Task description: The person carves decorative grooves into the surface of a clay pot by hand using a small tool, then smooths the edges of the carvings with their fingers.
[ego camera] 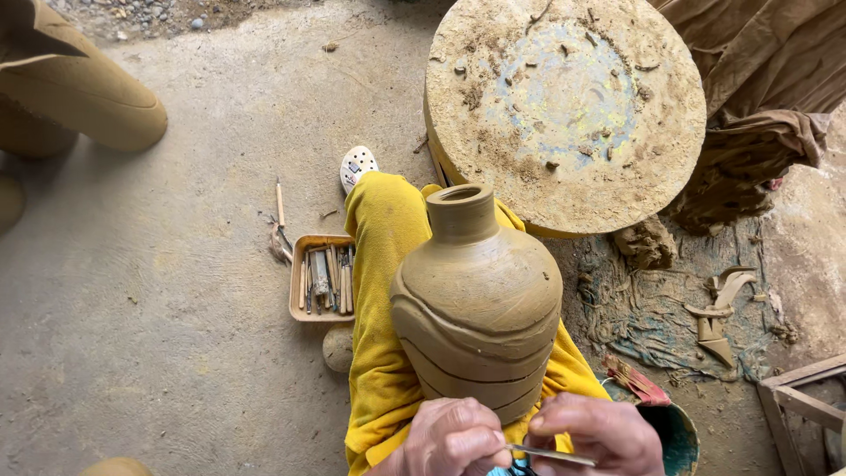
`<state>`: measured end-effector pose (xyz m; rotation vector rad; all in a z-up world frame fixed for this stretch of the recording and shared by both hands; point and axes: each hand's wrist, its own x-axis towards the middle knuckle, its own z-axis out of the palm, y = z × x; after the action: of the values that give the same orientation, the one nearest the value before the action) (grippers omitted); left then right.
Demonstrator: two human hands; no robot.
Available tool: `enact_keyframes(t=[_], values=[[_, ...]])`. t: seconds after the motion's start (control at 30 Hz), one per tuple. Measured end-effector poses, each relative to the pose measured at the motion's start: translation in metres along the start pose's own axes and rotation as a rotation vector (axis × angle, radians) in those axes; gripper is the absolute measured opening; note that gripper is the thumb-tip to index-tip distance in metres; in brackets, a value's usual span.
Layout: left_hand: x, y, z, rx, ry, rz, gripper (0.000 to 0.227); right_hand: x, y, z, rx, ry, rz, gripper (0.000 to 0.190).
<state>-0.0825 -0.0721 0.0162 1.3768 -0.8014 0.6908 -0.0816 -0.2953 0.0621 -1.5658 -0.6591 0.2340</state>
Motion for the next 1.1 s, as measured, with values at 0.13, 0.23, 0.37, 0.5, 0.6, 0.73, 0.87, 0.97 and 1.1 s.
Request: enact_keyframes(t=[0.13, 0.23, 0.37, 0.5, 0.6, 0.73, 0.87, 0.97, 1.1], values=[[-0.005, 0.000, 0.004, -0.069, -0.009, -0.062, 0.027, 0.006, 0.005, 0.001, 0.121, -0.032, -0.079, 0.026], [-0.007, 0.002, -0.006, 0.223, 0.102, 0.016, 0.034, 0.021, -0.009, -0.014, -0.204, 0.048, -0.223, 0.022], [-0.001, -0.008, -0.021, 0.599, 0.344, -0.318, 0.061, 0.049, -0.032, -0.028, -0.321, -0.059, -0.305, 0.028], [-0.002, -0.013, -0.020, 0.464, 0.246, -0.634, 0.073, 0.063, -0.039, -0.030, -0.564, -0.207, -0.352, 0.027], [-0.002, -0.018, -0.018, 0.530, 0.189, -0.649, 0.074, 0.071, -0.032, -0.036, -0.486, -0.237, -0.353, 0.025], [-0.003, -0.020, -0.019, 0.556, 0.185, -0.639, 0.075, 0.074, -0.025, -0.042, -0.478, -0.269, -0.315, 0.023], [-0.006, -0.022, -0.018, 0.565, 0.189, -0.640, 0.075, 0.079, -0.024, -0.045, -0.461, -0.291, -0.287, 0.022], [-0.008, -0.023, -0.019, 0.554, 0.193, -0.634, 0.076, 0.086, -0.024, -0.048, -0.442, -0.355, -0.297, 0.021], [-0.010, -0.023, -0.019, 0.566, 0.186, -0.634, 0.077, 0.091, -0.024, -0.052, -0.432, -0.400, -0.290, 0.020]])
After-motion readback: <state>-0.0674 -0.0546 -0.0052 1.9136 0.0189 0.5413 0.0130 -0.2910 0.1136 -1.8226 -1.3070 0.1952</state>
